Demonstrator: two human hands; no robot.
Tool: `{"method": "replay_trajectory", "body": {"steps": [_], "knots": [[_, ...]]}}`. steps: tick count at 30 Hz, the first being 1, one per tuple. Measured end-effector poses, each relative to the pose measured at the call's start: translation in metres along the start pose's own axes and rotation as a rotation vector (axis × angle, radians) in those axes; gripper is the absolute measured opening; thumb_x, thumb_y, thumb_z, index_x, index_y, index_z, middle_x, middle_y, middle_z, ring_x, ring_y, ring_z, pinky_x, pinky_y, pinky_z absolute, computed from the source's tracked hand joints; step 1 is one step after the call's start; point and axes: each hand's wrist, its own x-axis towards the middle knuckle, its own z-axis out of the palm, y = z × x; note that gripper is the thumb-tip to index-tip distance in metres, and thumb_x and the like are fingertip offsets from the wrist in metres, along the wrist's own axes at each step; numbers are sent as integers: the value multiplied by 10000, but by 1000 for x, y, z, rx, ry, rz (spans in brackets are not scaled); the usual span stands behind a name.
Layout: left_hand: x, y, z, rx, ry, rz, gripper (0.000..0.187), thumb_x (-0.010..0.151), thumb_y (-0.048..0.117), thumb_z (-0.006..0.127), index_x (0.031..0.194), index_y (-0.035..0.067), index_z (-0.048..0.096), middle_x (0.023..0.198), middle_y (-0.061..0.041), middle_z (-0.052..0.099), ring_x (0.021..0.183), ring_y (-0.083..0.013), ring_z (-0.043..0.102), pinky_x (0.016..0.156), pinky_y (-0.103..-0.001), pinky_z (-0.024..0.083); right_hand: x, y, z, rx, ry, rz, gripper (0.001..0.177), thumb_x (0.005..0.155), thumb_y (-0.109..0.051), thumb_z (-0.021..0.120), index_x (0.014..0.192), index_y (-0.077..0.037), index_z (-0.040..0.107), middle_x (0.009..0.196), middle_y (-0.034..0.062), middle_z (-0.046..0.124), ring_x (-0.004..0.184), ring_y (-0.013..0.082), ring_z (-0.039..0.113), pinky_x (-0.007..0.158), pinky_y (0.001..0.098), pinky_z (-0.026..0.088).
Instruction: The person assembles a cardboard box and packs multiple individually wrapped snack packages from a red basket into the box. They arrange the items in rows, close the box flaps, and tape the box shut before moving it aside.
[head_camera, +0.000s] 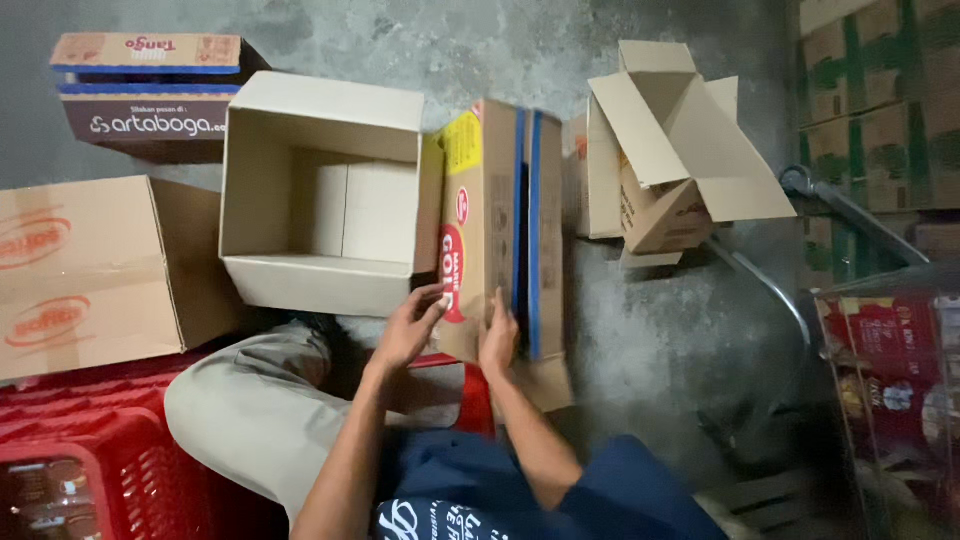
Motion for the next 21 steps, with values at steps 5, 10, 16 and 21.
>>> {"method": "replay_trajectory", "body": {"steps": [5, 10, 16, 21], "knots": [[-9, -32, -29, 2, 97, -154, 592, 1097, 443, 674, 1536, 48, 632, 1498, -326, 653, 1416, -523, 599, 1178, -636, 484, 2, 21, 17, -125, -148, 13, 1135, 789, -188, 951, 1750, -207, 349, 1655, 207, 407, 1520, 464, 474, 1254, 581, 449], [-4, -44, -39, 175, 152, -284, 555, 1104, 486, 629, 1565, 176, 625, 1534, -220, 663, 1397, -489, 630, 1162, -637, 495, 27, 2, 25, -6, -317, 279, 1329, 807, -477, 963, 1798, -429, 79, 1839, 196, 100, 1667, 479, 239, 1320, 646, 291], [-7, -45, -31, 254, 76, -274, 629, 1083, 546, 640, 1579, 161, 606, 1527, -222, 664, 1395, -508, 626, 1166, -669, 497, 54, -6, 35, -89, -255, 409, 1739, 500, -486, 1093, 1738, -519, -128, 1653, 283, 399, 1484, 513, 548, 1178, 678, 447], [-13, -39, -33, 301, 86, -253, 589, 1074, 483, 641, 1553, 142, 626, 1489, -238, 694, 1335, -507, 677, 1141, -637, 526, 49, -11, 25, -236, -75, 332, 1590, 487, -637, 1044, 1760, -252, 174, 1564, 259, 448, 1445, 523, 536, 1127, 656, 491]]}}
